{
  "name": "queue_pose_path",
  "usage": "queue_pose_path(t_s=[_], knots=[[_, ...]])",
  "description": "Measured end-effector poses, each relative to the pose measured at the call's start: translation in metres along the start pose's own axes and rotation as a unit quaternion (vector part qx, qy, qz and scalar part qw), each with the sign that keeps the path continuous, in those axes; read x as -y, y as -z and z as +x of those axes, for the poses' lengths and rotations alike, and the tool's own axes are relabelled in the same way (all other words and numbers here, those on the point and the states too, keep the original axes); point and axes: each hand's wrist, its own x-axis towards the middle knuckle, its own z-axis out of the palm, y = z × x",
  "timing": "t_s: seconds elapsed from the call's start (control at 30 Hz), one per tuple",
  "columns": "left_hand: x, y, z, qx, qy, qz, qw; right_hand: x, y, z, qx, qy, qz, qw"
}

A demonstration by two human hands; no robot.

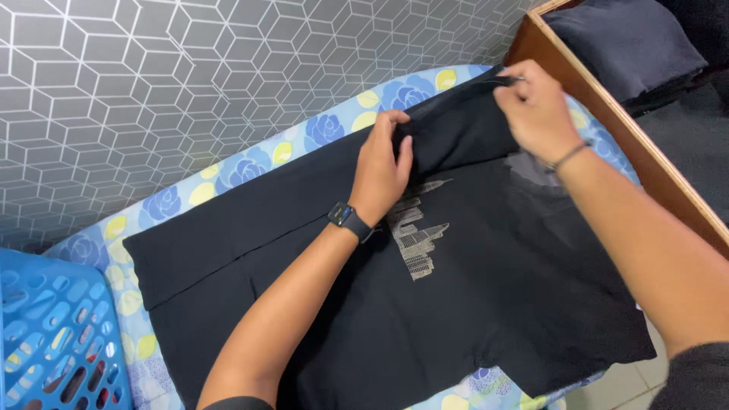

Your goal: The person folds a black patterned garment and a black t-shirt on a floral ironing board, then places both folded items into a wooden drawer. The person handles each item by hand, smoothing and aligning edges before folding.

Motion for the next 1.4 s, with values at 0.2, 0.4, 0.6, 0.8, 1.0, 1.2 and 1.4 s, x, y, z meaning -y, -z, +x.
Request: queue_pose_path(t_s=[0.2,0.4,0.6,0.8,1.0,1.2,1.4], knots=[[0.016,-0.01,0.005,-0.015,0.077,0.109,0.991,-0.009,-0.025,0.013,-0.038,0.019,-0.105,0.994],[0.012,-0.015,-0.005,0.057,-0.039,0.296,0.953,-0.024,-0.032,0.006,-0.112,0.192,-0.194,0.956],[0.018,-0.016,-0.011,0.103,-0.084,0.388,0.912,-0.017,-0.028,0.003,-0.166,0.26,-0.344,0.887],[0.021,-0.016,-0.011,0.179,-0.024,0.37,0.911,-0.015,-0.033,-0.013,-0.062,0.303,-0.422,0.852],[0.018,-0.016,-0.007,0.13,-0.078,0.367,0.918,-0.019,-0.018,-0.016,-0.07,0.132,-0.414,0.898],[0.035,-0.035,-0.012,0.083,-0.236,0.348,0.903,-0.037,-0.009,-0.009,-0.004,0.013,-0.323,0.946],[0.038,-0.04,-0.016,0.103,-0.2,0.36,0.906,-0.017,0.007,-0.007,0.034,-0.03,-0.169,0.985]])
